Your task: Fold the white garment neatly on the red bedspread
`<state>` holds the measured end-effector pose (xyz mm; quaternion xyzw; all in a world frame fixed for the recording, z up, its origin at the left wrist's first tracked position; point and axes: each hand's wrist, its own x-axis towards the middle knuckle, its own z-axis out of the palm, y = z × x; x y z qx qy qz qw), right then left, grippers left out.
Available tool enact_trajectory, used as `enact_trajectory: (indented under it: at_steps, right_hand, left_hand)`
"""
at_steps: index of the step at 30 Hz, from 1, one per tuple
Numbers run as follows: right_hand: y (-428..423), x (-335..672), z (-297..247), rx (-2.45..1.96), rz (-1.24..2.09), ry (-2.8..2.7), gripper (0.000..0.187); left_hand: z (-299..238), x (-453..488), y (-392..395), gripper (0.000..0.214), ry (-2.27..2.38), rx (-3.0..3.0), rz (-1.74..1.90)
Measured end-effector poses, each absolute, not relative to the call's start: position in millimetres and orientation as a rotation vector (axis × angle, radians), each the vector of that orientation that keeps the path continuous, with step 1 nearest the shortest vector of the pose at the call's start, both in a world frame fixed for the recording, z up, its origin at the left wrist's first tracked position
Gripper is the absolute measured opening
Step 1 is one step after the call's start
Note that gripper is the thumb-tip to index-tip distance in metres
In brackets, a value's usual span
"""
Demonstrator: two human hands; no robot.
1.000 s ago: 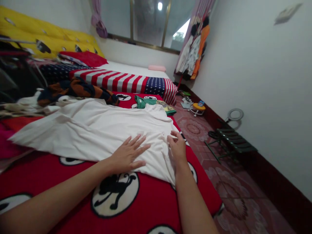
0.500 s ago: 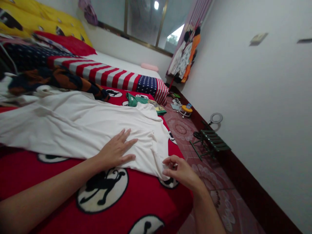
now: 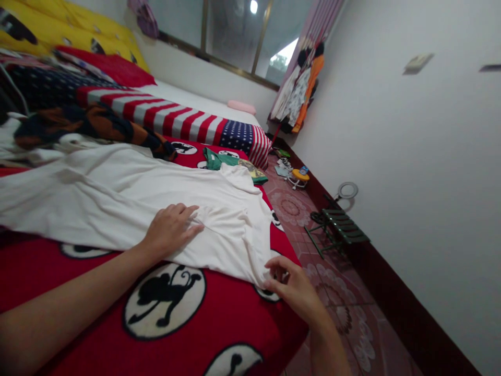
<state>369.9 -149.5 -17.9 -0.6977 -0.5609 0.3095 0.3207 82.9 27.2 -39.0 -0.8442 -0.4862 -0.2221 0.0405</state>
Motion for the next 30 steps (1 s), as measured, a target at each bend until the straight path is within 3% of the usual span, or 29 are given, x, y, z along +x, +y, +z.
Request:
enact_trajectory:
  at_steps: [3,9,13,21,30]
  right_hand:
    - [-150.3,368.7,-17.0,-1.838,0.812,-1.61,0.013]
    - [-148.1,366.1,-17.5,-1.851,0.791,-1.606,0.017]
    - [-148.2,357.8,-19.9,-1.926,0.659,-1.677,0.008]
    - [-140.4,361.0,-20.2,-1.947,0.369,-1.583,0.015]
    - [-134.0,368.9,-26.8,-2.281,0.106,-1.514,0.013]
  left_hand:
    - [-40.1,83.1,27.9,0.045,-1.491,-2.577,-0.663]
    - [-41.8,82.9,27.7,0.04,-1.493,-2.585,-0.662]
    - [-43.1,82.7,27.9,0.036,-1.498,-2.592,-0.671]
    - [-43.5,82.8,26.8,0.035,-1.48,-2.587,-0.683]
    - [-42.8,83.1,25.0,0.04,-1.376,-2.65,-0.82]
